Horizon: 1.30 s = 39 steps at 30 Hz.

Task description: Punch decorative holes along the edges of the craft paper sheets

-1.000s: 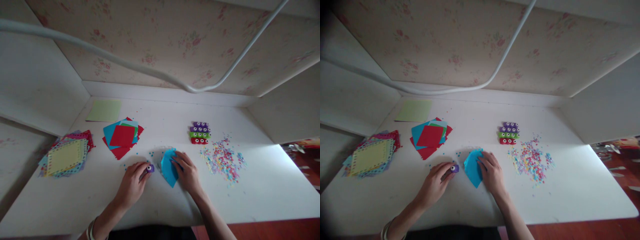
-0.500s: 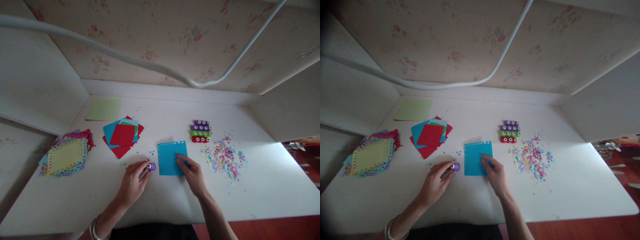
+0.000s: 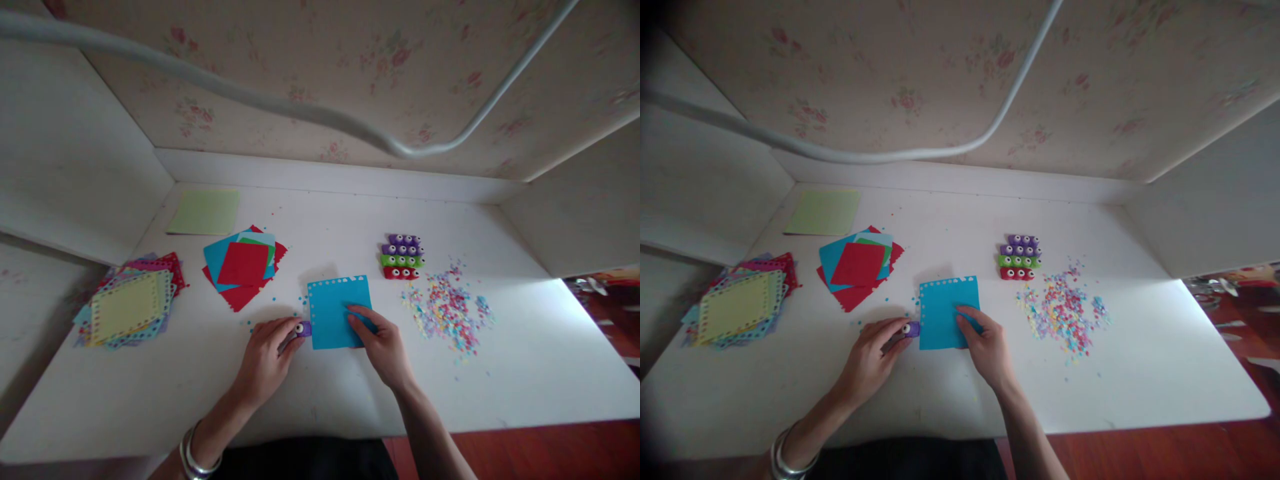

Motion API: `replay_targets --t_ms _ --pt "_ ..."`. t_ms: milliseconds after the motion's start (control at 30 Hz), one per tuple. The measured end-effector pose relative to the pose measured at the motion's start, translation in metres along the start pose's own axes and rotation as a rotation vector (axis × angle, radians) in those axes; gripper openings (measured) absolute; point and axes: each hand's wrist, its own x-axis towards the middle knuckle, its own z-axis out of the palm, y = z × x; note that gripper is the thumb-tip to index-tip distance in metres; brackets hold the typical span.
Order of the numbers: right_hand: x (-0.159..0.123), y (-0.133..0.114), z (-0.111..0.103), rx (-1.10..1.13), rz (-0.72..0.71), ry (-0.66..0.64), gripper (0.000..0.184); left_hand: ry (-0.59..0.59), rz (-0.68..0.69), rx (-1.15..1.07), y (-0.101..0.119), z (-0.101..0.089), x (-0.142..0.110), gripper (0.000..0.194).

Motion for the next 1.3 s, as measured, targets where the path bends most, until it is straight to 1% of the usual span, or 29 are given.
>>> replay_targets --t_ms 233,400,600,767,867,967,1133,1233,1300 --pt "0.004 0.004 -0.002 -0.101 -0.082 0.004 0.04 -0.005 0.009 0.008 -0.001 0.0 -0.001 0.025" --pt "0.004 0.006 -0.007 -0.137 -0.093 0.023 0.038 0.003 0.015 0.009 -0.001 0.001 -0.001 0.024" --pt "0.003 0.005 -0.003 -0.168 -0.117 0.01 0.036 -0.021 0.02 0.011 0.001 -0.001 0.0 0.025" --pt "0.003 0.006 -0.002 -0.247 -0.188 0.015 0.031 -0.039 0.048 0.03 0.0 -0.001 0.0 0.026" --pt "0.001 0.004 -0.002 -0.266 -0.245 0.02 0.029 -0.039 0.067 0.055 0.0 0.0 0.0 0.026" --pt "-0.001 0.002 -0.003 -0.28 -0.273 0.03 0.028 -0.039 0.073 0.074 0.001 0.0 0.0 0.027" --pt "0.001 0.003 -0.003 -0.279 -0.262 -0.009 0.027 -0.059 0.086 0.092 0.001 0.001 -0.001 0.027" --pt "0.003 0.009 -0.001 -0.267 -0.221 -0.042 0.027 -0.064 0.081 0.097 0.0 0.001 -0.001 0.027" --pt "0.004 0.014 0.001 -0.275 -0.21 -0.033 0.027 -0.066 0.077 0.097 0.0 0.001 -0.002 0.027"
